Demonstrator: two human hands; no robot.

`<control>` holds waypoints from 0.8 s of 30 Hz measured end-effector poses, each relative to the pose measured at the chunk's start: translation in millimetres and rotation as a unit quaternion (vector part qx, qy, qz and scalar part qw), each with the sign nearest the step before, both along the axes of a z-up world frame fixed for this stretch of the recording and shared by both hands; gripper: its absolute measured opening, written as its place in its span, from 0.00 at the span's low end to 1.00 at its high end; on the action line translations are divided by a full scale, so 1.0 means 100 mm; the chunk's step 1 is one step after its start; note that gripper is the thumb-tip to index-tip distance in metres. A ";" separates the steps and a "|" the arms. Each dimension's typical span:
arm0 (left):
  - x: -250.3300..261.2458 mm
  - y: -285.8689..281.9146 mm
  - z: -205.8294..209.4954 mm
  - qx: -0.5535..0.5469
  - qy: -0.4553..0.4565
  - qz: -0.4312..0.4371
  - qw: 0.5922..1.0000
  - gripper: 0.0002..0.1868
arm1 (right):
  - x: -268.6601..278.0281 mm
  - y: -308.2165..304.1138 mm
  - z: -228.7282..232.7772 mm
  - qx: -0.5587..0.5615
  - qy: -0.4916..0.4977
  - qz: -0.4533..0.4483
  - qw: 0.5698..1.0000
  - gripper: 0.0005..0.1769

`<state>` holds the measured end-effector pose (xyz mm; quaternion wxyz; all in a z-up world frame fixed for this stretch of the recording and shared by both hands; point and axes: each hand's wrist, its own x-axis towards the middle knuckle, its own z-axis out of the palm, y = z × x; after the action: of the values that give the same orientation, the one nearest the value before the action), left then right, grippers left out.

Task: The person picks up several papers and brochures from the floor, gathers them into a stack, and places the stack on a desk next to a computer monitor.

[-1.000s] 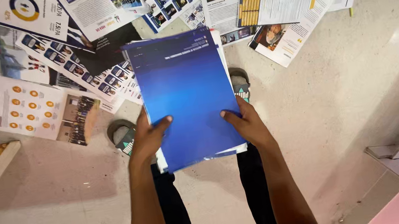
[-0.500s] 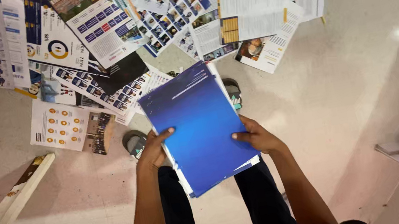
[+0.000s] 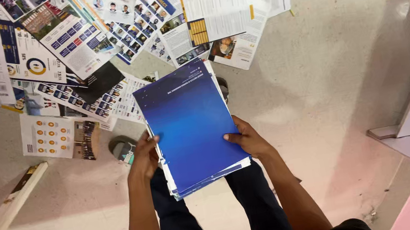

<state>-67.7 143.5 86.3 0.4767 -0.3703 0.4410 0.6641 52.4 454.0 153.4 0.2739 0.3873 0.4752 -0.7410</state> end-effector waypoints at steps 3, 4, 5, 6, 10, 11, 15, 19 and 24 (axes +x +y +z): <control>0.43 0.25 0.23 -0.016 -0.052 -0.029 0.998 0.29 | 0.08 0.29 0.09 0.021 0.051 0.019 0.998 0.31; 0.57 0.37 0.34 -0.008 -0.054 -0.029 0.998 0.29 | 0.11 0.40 0.13 0.026 0.060 0.031 0.997 0.31; 0.66 0.49 0.42 0.001 -0.055 -0.030 0.998 0.30 | 0.13 0.49 0.19 0.031 0.069 0.042 0.996 0.31; 0.73 0.62 0.49 -0.012 -0.047 -0.025 0.999 0.30 | 0.13 0.60 0.23 0.033 0.081 0.062 0.994 0.31; 0.90 1.00 0.88 -0.033 0.012 0.004 0.999 0.31 | 0.19 0.85 0.58 0.027 0.064 0.061 0.996 0.30; 0.89 1.09 0.99 -0.028 0.033 0.012 0.999 0.31 | 0.21 0.88 0.70 0.024 0.068 0.052 0.996 0.30; 0.82 1.36 1.64 -0.050 0.054 -0.020 0.997 0.29 | 0.27 1.09 1.30 0.059 0.067 0.052 0.995 0.34; 0.89 1.52 2.32 -0.040 0.164 -0.074 0.983 0.29 | 0.46 1.23 1.89 0.031 0.077 -0.009 0.997 0.35; 1.20 1.59 2.87 -0.010 0.160 -0.054 0.986 0.30 | 0.83 1.25 2.63 0.076 0.115 -0.030 0.990 0.37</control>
<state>52.3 302.6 373.7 0.4317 -0.2396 0.5377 0.6835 135.7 578.9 416.4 0.1655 0.3334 0.5466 -0.7501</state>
